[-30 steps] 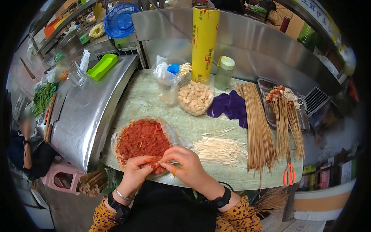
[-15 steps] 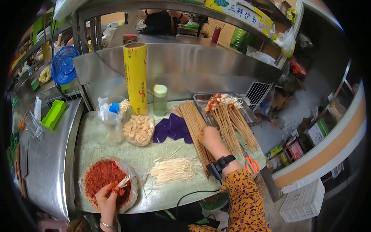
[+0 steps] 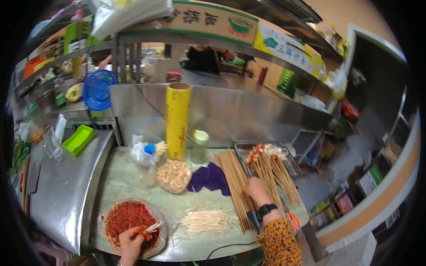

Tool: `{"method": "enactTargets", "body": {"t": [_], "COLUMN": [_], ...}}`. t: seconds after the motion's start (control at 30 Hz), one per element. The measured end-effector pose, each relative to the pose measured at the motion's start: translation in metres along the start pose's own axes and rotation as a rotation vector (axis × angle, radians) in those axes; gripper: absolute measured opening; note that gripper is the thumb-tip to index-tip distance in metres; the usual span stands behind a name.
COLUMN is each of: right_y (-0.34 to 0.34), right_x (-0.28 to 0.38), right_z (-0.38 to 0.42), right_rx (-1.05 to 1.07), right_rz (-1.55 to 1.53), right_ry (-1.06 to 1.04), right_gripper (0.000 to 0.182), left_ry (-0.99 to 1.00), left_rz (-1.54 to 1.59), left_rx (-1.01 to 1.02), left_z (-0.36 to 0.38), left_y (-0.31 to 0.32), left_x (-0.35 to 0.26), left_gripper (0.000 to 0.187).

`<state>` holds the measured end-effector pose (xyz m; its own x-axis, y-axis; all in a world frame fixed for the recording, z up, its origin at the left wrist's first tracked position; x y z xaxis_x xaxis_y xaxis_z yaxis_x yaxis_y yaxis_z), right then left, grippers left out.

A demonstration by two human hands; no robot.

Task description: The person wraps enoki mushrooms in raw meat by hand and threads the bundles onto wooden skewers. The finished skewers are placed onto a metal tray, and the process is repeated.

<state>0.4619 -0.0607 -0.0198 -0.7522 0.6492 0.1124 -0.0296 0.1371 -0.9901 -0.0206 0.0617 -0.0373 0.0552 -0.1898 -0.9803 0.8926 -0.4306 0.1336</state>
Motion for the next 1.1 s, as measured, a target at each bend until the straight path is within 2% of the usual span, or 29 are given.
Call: {"method": "enactTargets", "body": {"t": [0.07, 0.13, 0.2, 0.27, 0.3, 0.33, 0.4, 0.47, 0.5, 0.57, 0.67, 0.77, 0.87, 0.93, 1.0, 1.07, 1.1], "right_y": [-0.004, -0.016, -0.033, -0.059, -0.057, -0.070, -0.087, -0.085, -0.080, -0.059, -0.030, -0.014, -0.008, -0.007, -0.004, 0.002, -0.004], "right_x": [0.004, 0.011, 0.020, 0.030, 0.030, 0.043, 0.083, 0.121, 0.144, 0.181, 0.228, 0.254, 0.264, 0.268, 0.271, 0.272, 0.273], "right_z": [0.003, 0.006, 0.014, 0.019, 0.020, 0.027, 0.053, 0.079, 0.091, 0.118, 0.154, 0.175, 0.182, 0.182, 0.183, 0.186, 0.185], "right_rx": [-0.002, -0.056, -0.111, -0.182, -0.031, -0.021, -0.040, -0.076, -0.096, -0.068, -0.007, 0.118, 0.311, 0.464, 0.549, 0.753, 0.734], "right_rz": [-0.073, -0.045, -0.019, -0.195, -0.708, -0.708, -1.471, -1.616, -1.715, -1.782, -1.782, -1.793, -1.949, -1.928, -1.925, -1.838, -1.712], "right_ry": [-0.014, -0.092, -0.148, -0.206, -0.110, -0.115, -0.026, -0.129, -0.171, -0.182, -0.199, -0.240, -0.219, -0.332, -0.300, -0.256, -0.277], "right_gripper": [0.017, 0.017, 0.018, 0.017, 0.015, 0.015, 0.013, 0.012, 0.013, 0.015, 0.015, 0.017, 0.019, 0.021, 0.022, 0.024, 0.026], "left_ry": [0.002, 0.004, 0.039, -0.010, -0.018, -0.023, -0.016, 0.004, 0.003, -0.052, -0.117, -0.105, -0.114, -0.097, -0.082, -0.059, -0.062], "left_rz": [-0.045, 0.002, -0.079, 0.075, 0.108, 0.109, 0.172, 0.143, 0.255, 0.515, 0.649, 0.574, 0.477, 0.378, 0.305, 0.316, 0.335], "left_rx": [-0.059, 0.001, -0.003, 0.011, 0.010, 0.001, 0.001, -0.034, -0.079, -0.122, -0.149, -0.136, -0.124, -0.047, -0.012, -0.020, -0.010], "left_z": [0.004, 0.003, 0.004, 0.003, 0.003, 0.001, -0.001, 0.000, 0.000, -0.002, 0.000, 0.000, -0.005, -0.004, -0.004, -0.004, -0.004], "left_y": [0.000, 0.001, -0.001, 0.000, -0.001, -0.003, -0.006, -0.006, -0.006, -0.009, -0.008, -0.010, -0.012, -0.006, -0.006, -0.007, -0.008], "left_x": [-0.010, -0.006, -0.013, -0.011, -0.011, -0.009, -0.005, -0.009, -0.010, -0.002, -0.007, -0.008, -0.007, -0.010, -0.001, -0.001, 0.000], "left_gripper": [0.014, 0.015, 0.016, 0.016, 0.017, 0.017, 0.020, 0.021, 0.023, 0.026, 0.024, 0.023, 0.025, 0.028, 0.030, 0.029, 0.029]}}
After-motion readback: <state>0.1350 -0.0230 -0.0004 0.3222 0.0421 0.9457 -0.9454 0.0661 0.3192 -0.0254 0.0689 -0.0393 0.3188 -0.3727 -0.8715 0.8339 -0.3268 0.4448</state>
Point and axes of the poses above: each hand's wrist, its own z-axis away from the middle knuckle, its own y-axis out of the palm, x = y × z, the point moved 5 cm from there along -z, towards the middle knuckle, and after that the axes turned 8 degrees about -y, right-handed, at the moved point
